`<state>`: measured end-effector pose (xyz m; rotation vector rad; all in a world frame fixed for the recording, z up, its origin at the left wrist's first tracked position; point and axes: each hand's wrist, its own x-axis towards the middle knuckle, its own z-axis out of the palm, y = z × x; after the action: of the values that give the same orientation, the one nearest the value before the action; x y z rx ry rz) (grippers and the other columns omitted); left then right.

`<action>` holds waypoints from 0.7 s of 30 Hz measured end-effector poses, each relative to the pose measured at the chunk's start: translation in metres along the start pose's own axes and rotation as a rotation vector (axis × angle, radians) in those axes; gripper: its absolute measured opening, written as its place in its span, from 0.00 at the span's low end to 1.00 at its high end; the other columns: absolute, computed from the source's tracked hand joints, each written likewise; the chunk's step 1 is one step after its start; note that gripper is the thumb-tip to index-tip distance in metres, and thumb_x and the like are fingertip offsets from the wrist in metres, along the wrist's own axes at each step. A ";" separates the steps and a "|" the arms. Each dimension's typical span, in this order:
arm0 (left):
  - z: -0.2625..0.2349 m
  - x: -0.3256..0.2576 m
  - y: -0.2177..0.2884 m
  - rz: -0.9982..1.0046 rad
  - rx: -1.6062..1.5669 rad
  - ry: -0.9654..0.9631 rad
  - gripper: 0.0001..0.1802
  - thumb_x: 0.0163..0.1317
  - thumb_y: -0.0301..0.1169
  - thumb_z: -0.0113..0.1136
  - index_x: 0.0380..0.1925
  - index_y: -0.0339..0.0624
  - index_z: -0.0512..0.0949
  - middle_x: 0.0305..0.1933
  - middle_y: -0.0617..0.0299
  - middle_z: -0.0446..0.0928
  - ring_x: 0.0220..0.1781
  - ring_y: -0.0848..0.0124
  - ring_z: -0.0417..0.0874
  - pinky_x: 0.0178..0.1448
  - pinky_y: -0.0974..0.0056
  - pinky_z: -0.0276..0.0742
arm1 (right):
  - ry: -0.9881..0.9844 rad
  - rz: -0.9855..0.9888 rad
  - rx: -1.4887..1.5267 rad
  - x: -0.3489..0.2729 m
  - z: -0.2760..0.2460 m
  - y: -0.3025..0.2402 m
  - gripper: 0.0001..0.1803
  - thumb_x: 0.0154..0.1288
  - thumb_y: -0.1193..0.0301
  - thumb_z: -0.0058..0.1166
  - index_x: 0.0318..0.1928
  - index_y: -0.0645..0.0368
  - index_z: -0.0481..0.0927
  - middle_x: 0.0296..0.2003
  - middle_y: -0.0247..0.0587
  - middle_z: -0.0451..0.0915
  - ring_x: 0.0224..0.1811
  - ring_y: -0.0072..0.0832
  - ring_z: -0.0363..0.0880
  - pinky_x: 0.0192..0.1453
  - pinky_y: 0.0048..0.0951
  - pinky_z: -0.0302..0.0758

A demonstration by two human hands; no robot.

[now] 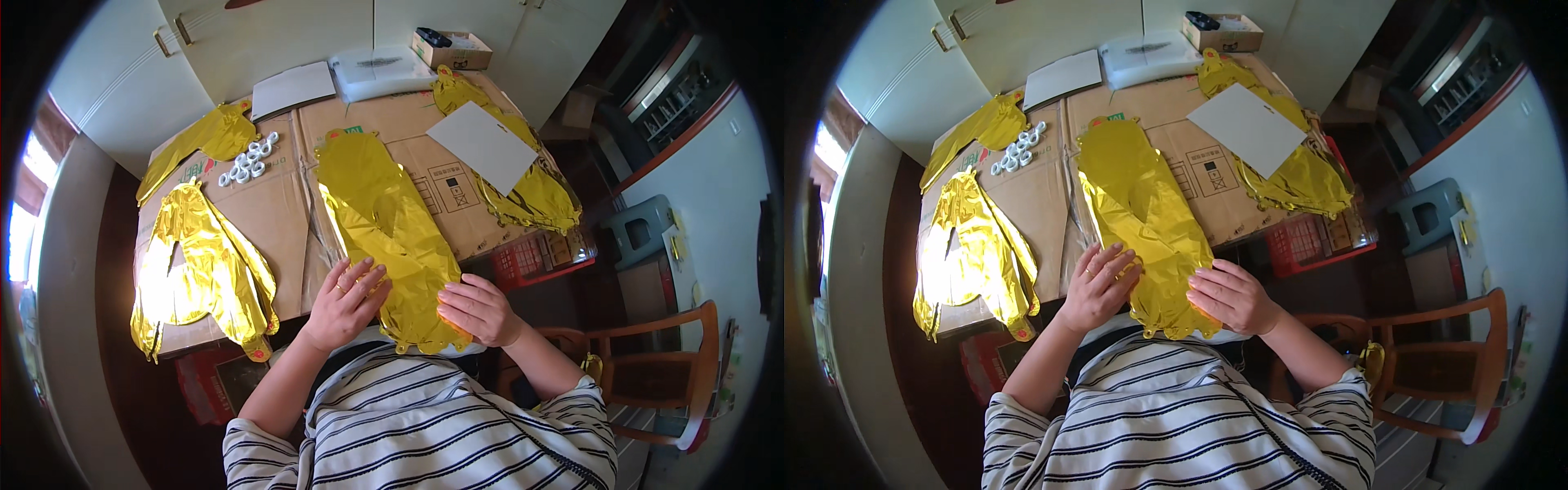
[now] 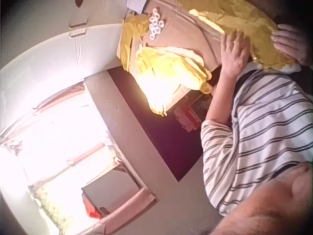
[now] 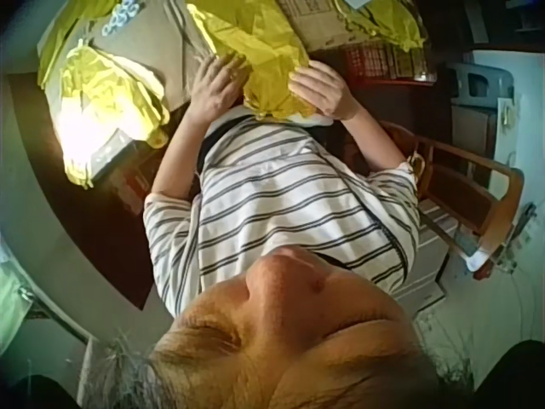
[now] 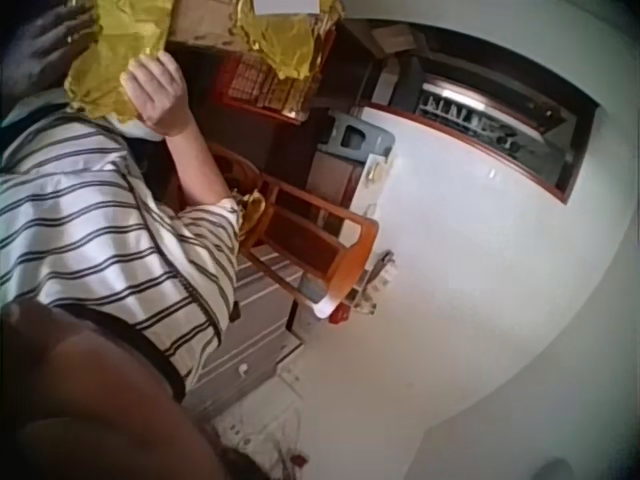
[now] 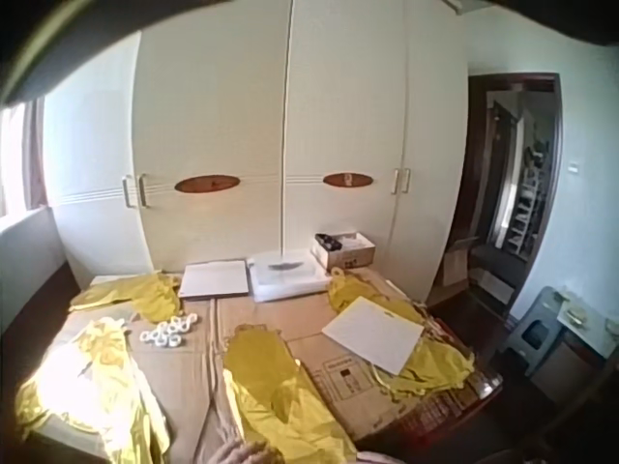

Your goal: Folding and flattening gold-colored foil packaging materials on a table.

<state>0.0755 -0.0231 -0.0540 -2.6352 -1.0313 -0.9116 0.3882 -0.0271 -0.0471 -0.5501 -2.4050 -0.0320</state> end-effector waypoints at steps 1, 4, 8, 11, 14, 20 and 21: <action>0.000 0.000 0.001 0.011 0.006 -0.012 0.19 0.57 0.29 0.68 0.51 0.46 0.85 0.61 0.60 0.80 0.67 0.58 0.79 0.74 0.45 0.69 | -0.019 0.001 -0.022 -0.005 0.002 0.000 0.15 0.66 0.71 0.61 0.52 0.58 0.86 0.56 0.45 0.85 0.62 0.40 0.82 0.71 0.47 0.74; 0.001 -0.001 0.003 0.033 0.015 -0.026 0.20 0.55 0.29 0.71 0.49 0.47 0.85 0.59 0.62 0.81 0.67 0.58 0.79 0.74 0.45 0.69 | -0.062 0.057 -0.048 -0.019 -0.004 0.000 0.22 0.64 0.63 0.63 0.57 0.58 0.84 0.62 0.49 0.80 0.67 0.44 0.78 0.75 0.50 0.69; 0.005 0.000 0.005 0.036 0.013 0.000 0.19 0.55 0.29 0.71 0.48 0.47 0.85 0.58 0.62 0.81 0.66 0.59 0.79 0.74 0.45 0.68 | -0.150 0.212 0.022 -0.029 -0.038 -0.021 0.36 0.60 0.48 0.64 0.63 0.59 0.80 0.68 0.53 0.74 0.70 0.50 0.74 0.79 0.54 0.61; 0.009 0.003 0.009 0.056 0.017 0.010 0.17 0.55 0.29 0.71 0.47 0.46 0.85 0.59 0.62 0.81 0.67 0.58 0.79 0.75 0.44 0.68 | -0.146 0.258 0.096 -0.015 -0.063 -0.057 0.37 0.62 0.46 0.63 0.63 0.61 0.79 0.67 0.53 0.75 0.68 0.51 0.74 0.76 0.55 0.63; 0.013 0.011 0.018 0.056 -0.009 0.001 0.16 0.55 0.29 0.71 0.45 0.46 0.85 0.59 0.61 0.80 0.68 0.57 0.78 0.75 0.43 0.67 | -0.129 0.440 -0.067 0.029 -0.063 -0.094 0.35 0.56 0.51 0.69 0.58 0.63 0.81 0.58 0.53 0.79 0.63 0.49 0.75 0.73 0.55 0.65; 0.018 0.037 0.027 0.117 -0.036 -0.034 0.14 0.53 0.35 0.67 0.41 0.45 0.85 0.59 0.59 0.79 0.71 0.54 0.75 0.79 0.40 0.61 | -0.218 0.581 -0.439 0.081 -0.007 -0.086 0.16 0.59 0.62 0.64 0.41 0.61 0.82 0.41 0.48 0.79 0.51 0.43 0.77 0.70 0.54 0.67; 0.020 0.040 0.028 0.133 -0.043 -0.026 0.14 0.53 0.34 0.67 0.40 0.45 0.85 0.59 0.59 0.79 0.71 0.54 0.75 0.79 0.39 0.61 | -0.224 0.577 -0.493 0.074 0.005 -0.083 0.11 0.60 0.65 0.61 0.38 0.60 0.81 0.39 0.47 0.79 0.48 0.42 0.77 0.69 0.53 0.67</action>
<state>0.1269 -0.0147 -0.0437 -2.7198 -0.8389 -0.8826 0.3007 -0.0737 0.0039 -1.5262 -2.3531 -0.3327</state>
